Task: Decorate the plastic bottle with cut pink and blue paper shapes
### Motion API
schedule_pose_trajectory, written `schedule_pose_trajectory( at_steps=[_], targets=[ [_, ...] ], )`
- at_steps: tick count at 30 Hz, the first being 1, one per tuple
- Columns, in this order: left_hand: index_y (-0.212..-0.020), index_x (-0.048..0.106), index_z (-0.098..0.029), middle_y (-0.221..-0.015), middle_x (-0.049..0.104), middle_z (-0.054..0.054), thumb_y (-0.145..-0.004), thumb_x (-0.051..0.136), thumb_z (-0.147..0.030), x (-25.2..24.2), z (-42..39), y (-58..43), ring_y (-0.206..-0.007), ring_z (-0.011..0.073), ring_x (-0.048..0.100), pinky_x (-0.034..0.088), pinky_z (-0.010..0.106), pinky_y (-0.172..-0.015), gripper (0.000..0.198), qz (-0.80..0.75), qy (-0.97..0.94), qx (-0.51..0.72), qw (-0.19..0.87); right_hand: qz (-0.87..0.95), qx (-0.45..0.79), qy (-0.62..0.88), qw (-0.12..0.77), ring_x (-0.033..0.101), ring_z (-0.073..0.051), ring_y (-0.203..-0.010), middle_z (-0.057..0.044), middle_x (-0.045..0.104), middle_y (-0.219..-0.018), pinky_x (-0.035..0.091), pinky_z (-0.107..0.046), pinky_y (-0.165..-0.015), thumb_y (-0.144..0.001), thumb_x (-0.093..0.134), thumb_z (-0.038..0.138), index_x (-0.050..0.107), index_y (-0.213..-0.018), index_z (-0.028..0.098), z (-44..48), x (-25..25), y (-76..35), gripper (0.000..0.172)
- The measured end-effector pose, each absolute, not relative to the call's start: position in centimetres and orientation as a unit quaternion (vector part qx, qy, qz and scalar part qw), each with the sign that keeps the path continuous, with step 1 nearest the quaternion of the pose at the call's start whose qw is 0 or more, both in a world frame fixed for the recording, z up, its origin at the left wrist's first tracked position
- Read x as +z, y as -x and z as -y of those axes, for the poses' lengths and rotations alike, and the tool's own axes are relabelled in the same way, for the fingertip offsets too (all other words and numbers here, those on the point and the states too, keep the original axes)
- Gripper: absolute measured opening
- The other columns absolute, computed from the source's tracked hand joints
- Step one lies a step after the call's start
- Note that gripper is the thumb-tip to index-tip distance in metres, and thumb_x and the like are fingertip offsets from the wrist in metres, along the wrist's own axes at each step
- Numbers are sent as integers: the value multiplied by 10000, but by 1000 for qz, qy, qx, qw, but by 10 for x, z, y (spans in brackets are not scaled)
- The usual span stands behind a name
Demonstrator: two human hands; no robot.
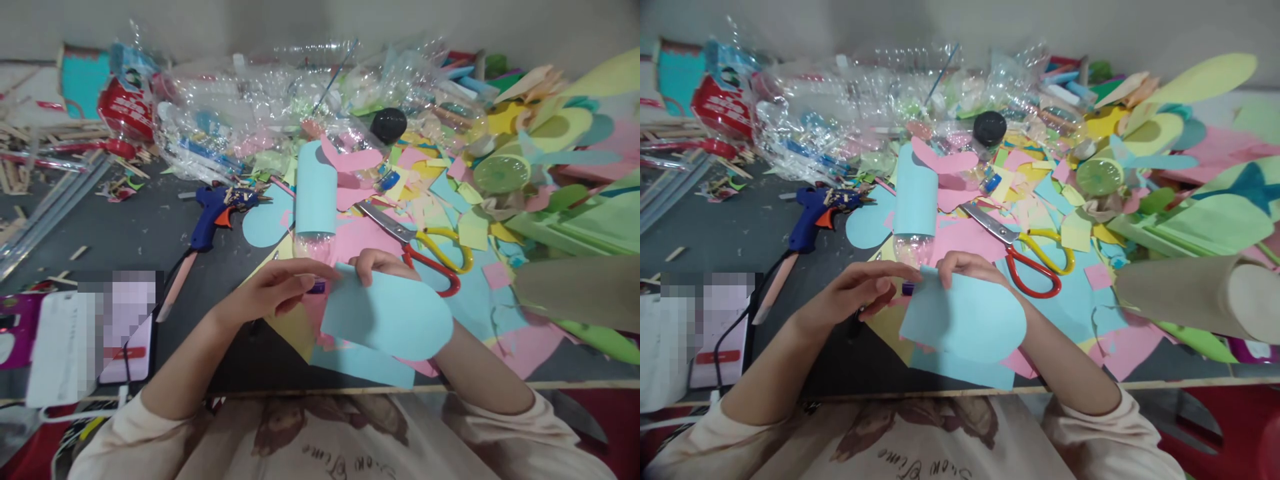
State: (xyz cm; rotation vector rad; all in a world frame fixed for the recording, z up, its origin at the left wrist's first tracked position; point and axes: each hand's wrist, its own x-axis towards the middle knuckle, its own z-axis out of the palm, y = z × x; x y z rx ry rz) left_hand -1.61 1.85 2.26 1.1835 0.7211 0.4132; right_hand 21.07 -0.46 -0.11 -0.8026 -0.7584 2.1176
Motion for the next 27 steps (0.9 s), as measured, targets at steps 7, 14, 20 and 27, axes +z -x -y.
schedule_pose_trajectory(
  at_steps=[7,14,20,27],
  targets=[
    [-1185,667,-161,-445,288,-92,-857,561,-529,8,-23,18,-388,52,215,156,202,-369,504,-347,-479,249,767,305,771,364,424,527,-119,-493,45,574,-546,430,-247,-488,-704,739,462,633,-759,228,-3,-12,-197,262],
    [-1168,688,-240,-626,586,-16,-873,561,-492,3,-22,14,-405,50,297,205,214,-384,409,-408,-570,304,645,351,781,303,420,310,-56,-393,87,416,-445,290,-239,-437,-693,766,481,567,-669,187,5,-25,-190,355],
    [-1024,741,-240,-982,721,54,-878,563,-443,10,-24,18,-425,41,378,332,212,-407,307,-422,-630,349,550,317,733,402,449,320,-70,-387,88,359,-395,332,-257,-452,-781,687,415,542,-573,188,5,-26,-187,340],
    [-1140,656,-220,-1169,650,66,-862,553,-366,-4,-37,26,-894,139,651,529,258,-815,329,-542,-624,369,426,284,597,508,552,658,-203,-872,-5,716,-795,493,-394,-944,-714,729,362,691,-891,235,6,-35,-186,222]
  ],
)
